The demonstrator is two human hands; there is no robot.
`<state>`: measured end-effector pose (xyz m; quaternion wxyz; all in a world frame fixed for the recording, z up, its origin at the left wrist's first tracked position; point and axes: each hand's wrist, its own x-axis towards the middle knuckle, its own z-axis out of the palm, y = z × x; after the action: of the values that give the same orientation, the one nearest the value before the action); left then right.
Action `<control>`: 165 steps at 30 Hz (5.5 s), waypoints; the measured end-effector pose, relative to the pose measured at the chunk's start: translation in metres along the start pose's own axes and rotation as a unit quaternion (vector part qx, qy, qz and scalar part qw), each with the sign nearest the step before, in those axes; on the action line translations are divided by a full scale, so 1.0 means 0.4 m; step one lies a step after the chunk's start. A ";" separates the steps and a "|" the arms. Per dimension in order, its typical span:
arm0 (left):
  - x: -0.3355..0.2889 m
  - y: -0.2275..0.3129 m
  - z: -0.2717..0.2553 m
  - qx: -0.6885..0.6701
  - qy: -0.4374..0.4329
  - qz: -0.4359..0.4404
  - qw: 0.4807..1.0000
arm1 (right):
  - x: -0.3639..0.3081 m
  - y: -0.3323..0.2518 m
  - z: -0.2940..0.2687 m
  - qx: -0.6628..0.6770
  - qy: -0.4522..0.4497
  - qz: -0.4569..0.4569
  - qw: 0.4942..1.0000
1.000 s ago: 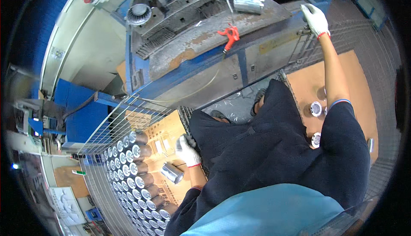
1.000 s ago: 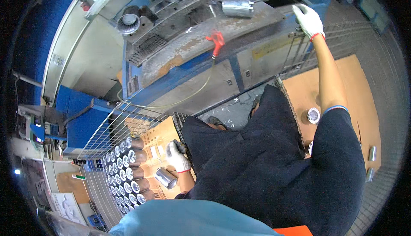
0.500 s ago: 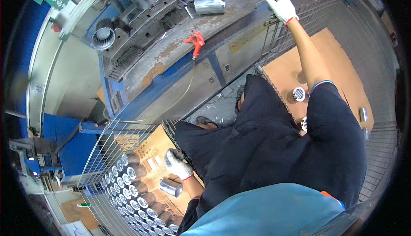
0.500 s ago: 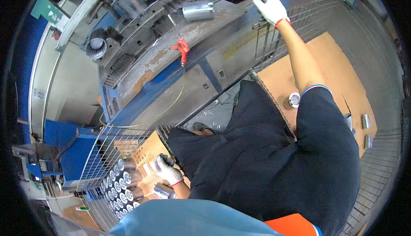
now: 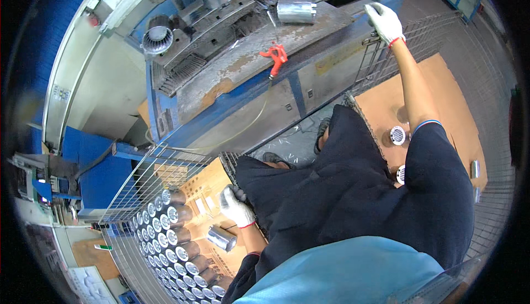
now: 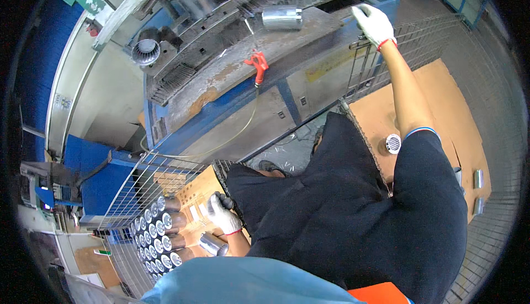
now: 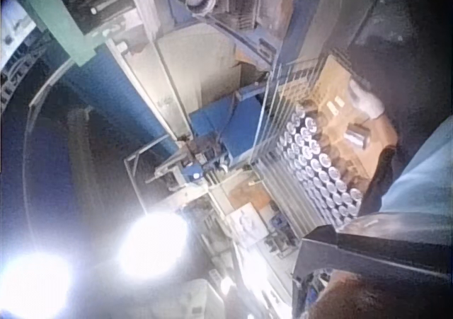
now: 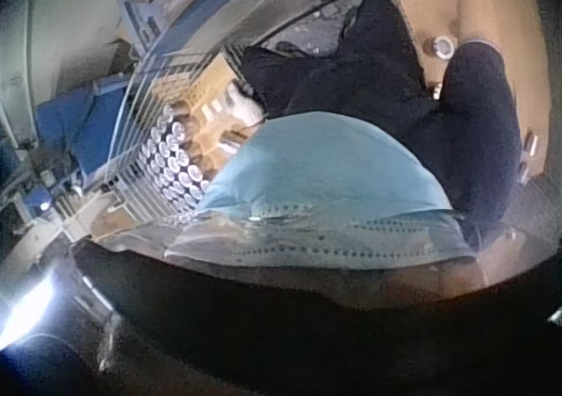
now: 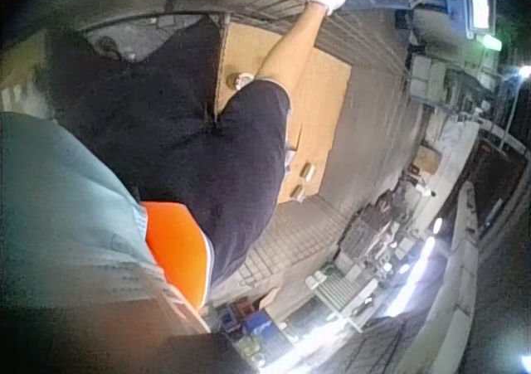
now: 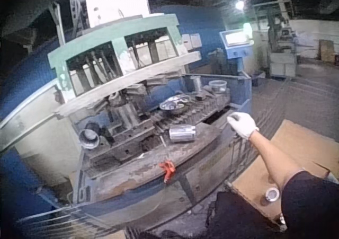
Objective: Use an air blow gun to clean or dry cylindrical metal fan components and stack them onto a cardboard-covered pallet.
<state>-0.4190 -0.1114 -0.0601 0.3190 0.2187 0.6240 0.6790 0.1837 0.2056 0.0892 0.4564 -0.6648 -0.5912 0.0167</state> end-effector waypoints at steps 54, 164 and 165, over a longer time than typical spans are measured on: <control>-0.012 0.035 0.015 0.001 -0.048 -0.027 0.999 | -0.004 -0.018 0.006 0.038 -0.012 0.039 0.998; 0.008 -0.054 -0.676 0.557 0.113 -0.065 0.820 | 0.417 -0.316 0.251 -0.136 0.029 -0.036 0.990; 0.011 -0.046 -0.667 0.504 0.135 -0.070 0.850 | 0.407 -0.301 0.240 -0.133 0.069 -0.056 0.987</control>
<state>-0.6046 -0.2969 -0.1121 0.1245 0.2115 0.9312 0.2696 0.0857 0.3787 0.1930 0.4032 -0.6852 -0.5917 -0.1334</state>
